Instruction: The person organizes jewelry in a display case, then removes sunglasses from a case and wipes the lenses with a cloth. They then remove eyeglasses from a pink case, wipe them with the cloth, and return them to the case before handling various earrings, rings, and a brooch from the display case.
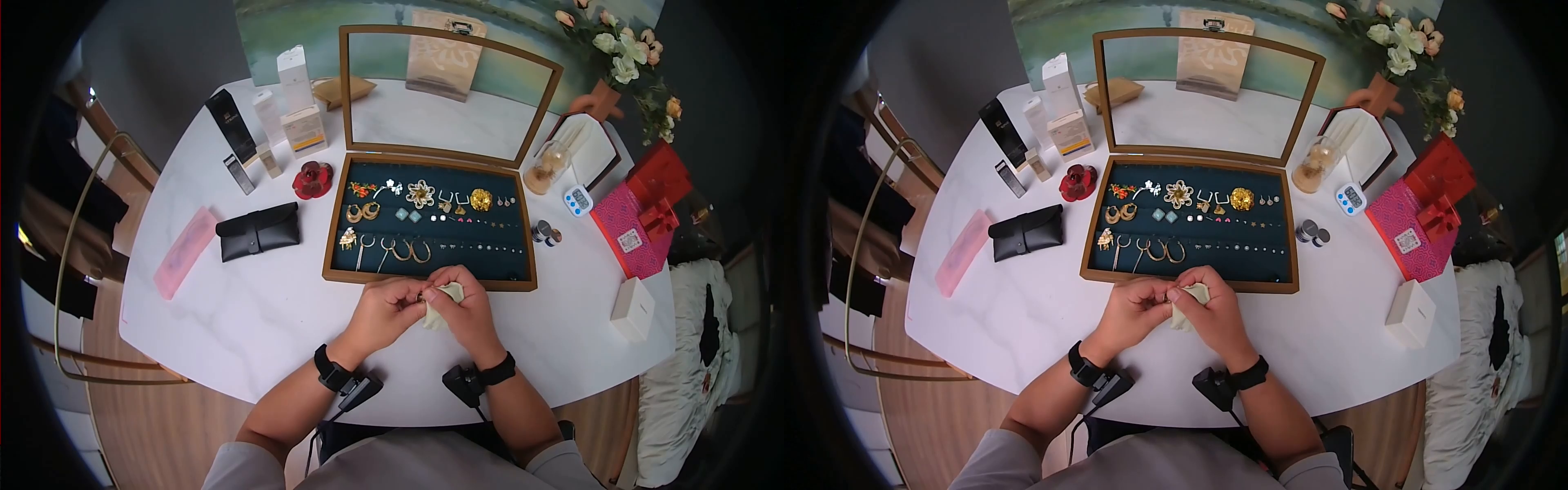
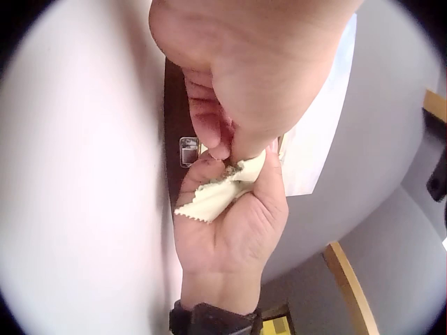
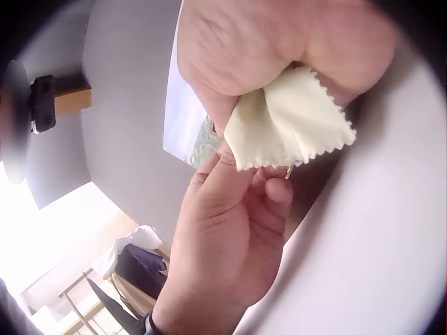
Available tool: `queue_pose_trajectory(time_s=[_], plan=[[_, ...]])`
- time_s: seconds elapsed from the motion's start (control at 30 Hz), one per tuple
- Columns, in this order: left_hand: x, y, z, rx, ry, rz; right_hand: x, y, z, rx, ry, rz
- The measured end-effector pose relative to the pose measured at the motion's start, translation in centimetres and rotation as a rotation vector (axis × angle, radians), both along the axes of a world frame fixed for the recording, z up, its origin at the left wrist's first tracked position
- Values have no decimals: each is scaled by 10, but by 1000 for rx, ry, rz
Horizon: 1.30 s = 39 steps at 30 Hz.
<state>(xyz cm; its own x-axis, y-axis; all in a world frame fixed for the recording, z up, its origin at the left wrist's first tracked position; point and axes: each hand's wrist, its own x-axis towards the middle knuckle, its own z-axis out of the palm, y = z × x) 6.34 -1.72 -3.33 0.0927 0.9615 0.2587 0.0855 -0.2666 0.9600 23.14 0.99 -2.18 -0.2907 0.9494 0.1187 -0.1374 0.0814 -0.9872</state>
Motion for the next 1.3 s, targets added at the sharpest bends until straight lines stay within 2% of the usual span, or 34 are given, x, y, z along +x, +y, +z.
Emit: queue_pose_trajectory(time_s=[0.13,0.2,0.33,0.4,0.47,0.6,0.7,0.73,0.83,0.97,1.03,1.1,1.13,1.3], plan=[[-1,0,3,-28,78,10,-4,-2,-1,53,-57,-78],[1,-1,3,-104,-41,-6,-2,-3,-1,37,-66,-118],[-2,-1,5,-203,-97,-99,-1,-3,-1,-31,25,-182],[-1,1,5,-226,-312,-198,-1,-3,3,-31,73,-221],[0,2,2,-207,-356,-225,-1,-3,7,-19,122,-277],[3,1,8,-192,-460,-277,4,-3,5,129,-74,-384],[1,2,-1,-222,-600,-327,8,-4,6,95,-47,-334],[0,3,-4,-223,-600,-328,11,-4,7,32,-9,-253],[-3,6,-6,-215,-527,-364,14,-5,8,-61,91,-90],[-1,5,4,-161,-411,-276,15,-2,12,-121,219,96],[1,5,6,-126,-394,-248,16,-2,9,-143,248,99],[4,3,5,-175,-569,-242,18,-1,6,-169,275,100],[3,3,3,-179,-570,-241,18,-1,4,-141,210,62],[-5,5,-1,-226,-415,-252,15,-2,10,-152,129,-10]])
